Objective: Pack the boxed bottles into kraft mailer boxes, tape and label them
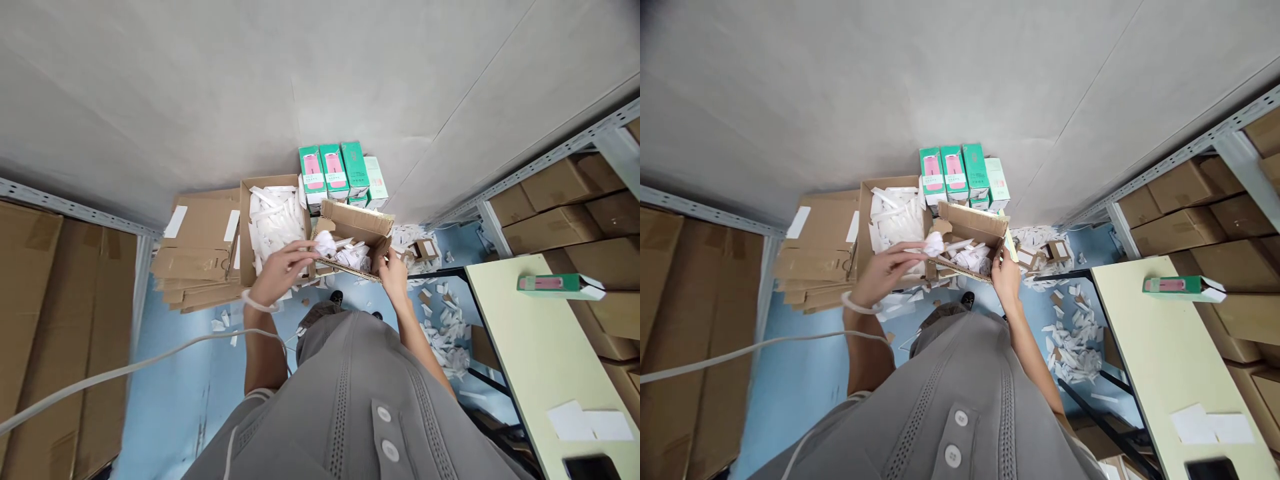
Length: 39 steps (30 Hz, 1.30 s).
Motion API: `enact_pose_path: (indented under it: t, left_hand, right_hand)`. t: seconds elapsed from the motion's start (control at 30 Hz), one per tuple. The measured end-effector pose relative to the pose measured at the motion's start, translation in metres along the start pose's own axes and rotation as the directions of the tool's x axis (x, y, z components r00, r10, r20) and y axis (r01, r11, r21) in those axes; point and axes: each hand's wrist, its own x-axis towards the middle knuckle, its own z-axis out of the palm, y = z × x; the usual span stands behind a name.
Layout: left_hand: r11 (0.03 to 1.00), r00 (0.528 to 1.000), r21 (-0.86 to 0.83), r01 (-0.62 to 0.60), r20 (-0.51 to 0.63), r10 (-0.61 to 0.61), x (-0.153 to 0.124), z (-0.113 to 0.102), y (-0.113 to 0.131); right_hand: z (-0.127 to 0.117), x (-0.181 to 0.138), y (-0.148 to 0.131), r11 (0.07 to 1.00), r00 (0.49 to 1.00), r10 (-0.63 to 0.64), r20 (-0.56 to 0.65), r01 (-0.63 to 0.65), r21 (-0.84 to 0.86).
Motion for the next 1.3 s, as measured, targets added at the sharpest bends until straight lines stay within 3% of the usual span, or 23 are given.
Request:
enact_pose_path:
  t: [0.1,0.2,0.33,0.47,0.57,0.83,1.07,1.2,1.3]
  left_hand:
    - [0.999,0.996,-0.04,-0.029,0.081,0.032,0.013,0.018,-0.002]
    - [1.0,0.999,0.0,0.022,-0.04,-0.022,0.016,0.023,-0.017]
    - [0.983,0.971,0.012,0.185,-0.156,-0.181,0.013,0.028,-0.046]
    - [0.958,0.956,-0.075,0.278,-0.08,-0.283,0.013,0.043,-0.065]
    - [0.963,0.967,-0.119,0.243,-0.042,-0.25,0.015,0.051,-0.06]
    - [0.97,0.986,-0.187,0.157,-0.021,-0.163,0.024,0.069,-0.015]
    - [0.954,0.987,-0.272,0.128,0.129,-0.096,0.051,0.135,0.024]
    - [0.946,0.967,-0.302,0.121,0.251,-0.043,0.076,0.194,0.06]
    - [0.934,0.918,-0.34,0.106,0.395,0.04,0.096,0.25,0.091]
  right_hand:
    - [0.0,-0.002,0.0,1.0,1.0,0.005,-0.004,-0.005,-0.007]
    - [0.001,-0.005,0.002,1.0,1.0,-0.001,-0.01,0.001,0.009]
    - [0.003,-0.008,0.006,0.996,0.999,-0.04,-0.024,0.042,0.074]
    - [-0.001,-0.013,0.011,0.981,0.993,-0.104,-0.052,0.111,0.161]
    - [-0.009,-0.019,0.016,0.969,0.99,-0.109,-0.085,0.125,0.215]
    - [-0.044,-0.03,0.053,0.899,0.955,-0.056,-0.291,0.175,0.402]
    - [-0.069,-0.048,0.135,0.867,0.916,0.06,-0.397,0.149,0.475]
    - [-0.084,-0.07,0.207,0.871,0.893,0.203,-0.402,0.023,0.491]
    - [-0.096,-0.096,0.264,0.845,0.85,0.329,-0.412,-0.069,0.531]
